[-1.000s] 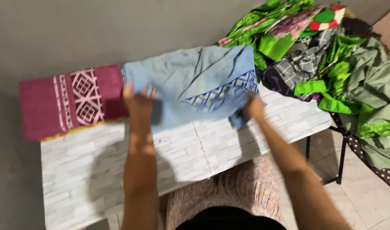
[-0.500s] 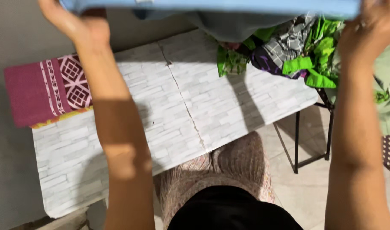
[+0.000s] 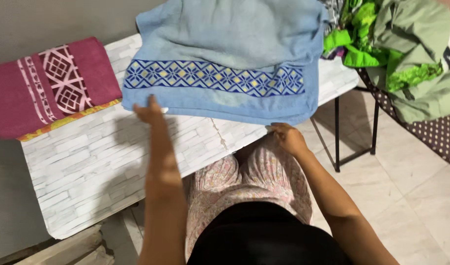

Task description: The person folds a maroon towel on a white table, aligning edges and making multiple folds to create a compact stack. They then fold a light blue towel using the same method and place it beside the maroon one.

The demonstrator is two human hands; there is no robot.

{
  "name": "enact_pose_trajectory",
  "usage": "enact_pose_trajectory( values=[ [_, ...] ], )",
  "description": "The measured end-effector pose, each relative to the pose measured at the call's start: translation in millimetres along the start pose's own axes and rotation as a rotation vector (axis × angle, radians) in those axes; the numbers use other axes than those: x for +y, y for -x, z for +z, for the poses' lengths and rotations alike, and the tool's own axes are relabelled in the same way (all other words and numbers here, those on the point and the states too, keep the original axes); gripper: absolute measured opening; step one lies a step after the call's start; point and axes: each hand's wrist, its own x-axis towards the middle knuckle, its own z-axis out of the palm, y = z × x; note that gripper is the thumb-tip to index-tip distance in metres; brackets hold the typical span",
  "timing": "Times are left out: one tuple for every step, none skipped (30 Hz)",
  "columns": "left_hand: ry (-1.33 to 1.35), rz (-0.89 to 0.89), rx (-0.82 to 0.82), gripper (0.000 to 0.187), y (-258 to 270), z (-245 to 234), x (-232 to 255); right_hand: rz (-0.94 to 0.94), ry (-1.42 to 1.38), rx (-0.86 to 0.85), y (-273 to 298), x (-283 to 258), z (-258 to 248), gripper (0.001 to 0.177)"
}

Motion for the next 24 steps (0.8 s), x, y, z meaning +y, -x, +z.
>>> enact_pose_trajectory(
  values=[
    [-0.135, 0.146, 0.003, 0.085, 25.3, 5.1, -4.5, 0.059, -0.068, 0.01, 6.1, 5.7, 1.5, 0.035],
    [-0.176, 0.289, -0.015, 0.079, 53.6, 13.7, -5.6, 0.115, -0.133, 0.023, 8.2, 13.9, 1.7, 0.034],
    [-0.216, 0.433, -0.033, 0.073, 84.7, 21.5, -2.8, 0.175, -0.165, 0.054, 10.9, 22.8, 3.3, 0.031],
    [-0.257, 0.452, -0.13, 0.068, 113.9, 27.8, 3.1, 0.236, -0.196, 0.086, 14.4, 32.9, 5.2, 0.028],
    [-0.298, 0.472, -0.227, 0.064, 142.9, 32.4, 11.1, 0.296, -0.226, 0.119, 17.9, 43.9, 7.6, 0.026],
    [-0.278, 0.522, -0.321, 0.054, 172.1, 34.9, 20.3, 0.365, -0.337, 0.138, 23.2, 55.7, 10.3, 0.024],
    [-0.257, 0.573, -0.415, 0.045, 198.8, 35.5, 30.8, 0.433, -0.449, 0.159, 28.7, 67.8, 13.0, 0.023],
    [-0.263, 0.599, -0.522, 0.039, 221.7, 35.2, 42.5, 0.496, -0.561, 0.18, 30.9, 79.8, 15.3, 0.022],
    [-0.267, 0.625, -0.629, 0.033, 242.0, 34.1, 54.3, 0.535, -0.625, 0.225, 32.9, 91.6, 17.2, 0.021],
    [-0.328, 0.649, -0.718, 0.035, 261.2, 32.1, 65.1, 0.575, -0.688, 0.268, 34.9, 103.3, 18.8, 0.02],
    [-0.389, 0.673, -0.808, 0.037, 276.6, 30.4, 74.7, 0.614, -0.752, 0.313, 36.1, 114.6, 20.0, 0.02],
    [-0.39, 0.697, -0.861, 0.038, 288.2, 29.9, 83.2, 0.635, -0.789, 0.351, 36.1, 125.6, 20.4, 0.019],
    [-0.391, 0.721, -0.913, 0.039, 298.1, 29.8, 90.2, 0.656, -0.825, 0.389, 33.8, 135.6, 21.0, 0.019],
    [-0.39, 0.744, -0.965, 0.04, 305.3, 30.7, 96.0, 0.675, -0.861, 0.427, 30.3, 144.5, 21.4, 0.019],
    [-0.413, 0.752, -0.99, 0.04, 310.3, 31.7, 100.5, 0.689, -0.878, 0.432, 26.9, 151.8, 22.1, 0.021],
    [-0.437, 0.76, -1.014, 0.04, 313.6, 33.0, 103.9, 0.702, -0.897, 0.436, 22.3, 158.0, 22.7, 0.024],
    [-0.461, 0.769, -1.038, 0.041, 315.9, 34.5, 106.6, 0.714, -0.915, 0.441, 18.4, 163.3, 22.3, 0.027],
    [-0.482, 0.765, -1.02, 0.042, 315.7, 35.6, 108.4, 0.72, -0.878, 0.44, 13.4, 166.6, 23.4, 0.029],
    [-0.504, 0.761, -1.002, 0.043, 314.1, 36.5, 109.6, 0.725, -0.84, 0.44, 7.9, 168.4, 25.2, 0.03],
    [-0.525, 0.758, -0.981, 0.044, 311.0, 38.2, 111.0, 0.728, -0.804, 0.439, 0.7, 170.5, 24.9, 0.032],
    [-0.547, 0.774, -0.99, 0.041, 307.5, 40.5, 112.1, 0.589, -0.755, 0.49, -7.6, 172.5, 23.8, 0.034],
    [-0.571, 0.79, -1.001, 0.039, 302.9, 41.5, 112.2, 0.451, -0.705, 0.535, -15.6, 172.3, 25.4, 0.038],
    [-0.596, 0.805, -1.011, 0.036, 298.7, 43.2, 112.0, 0.312, -0.654, 0.577, -22.2, 172.7, 25.4, 0.044],
    [-0.615, 0.801, -1.015, 0.033, 293.7, 45.0, 111.4, 0.321, -0.631, 0.568, -28.0, 172.8, 25.5, 0.05]
  ],
)
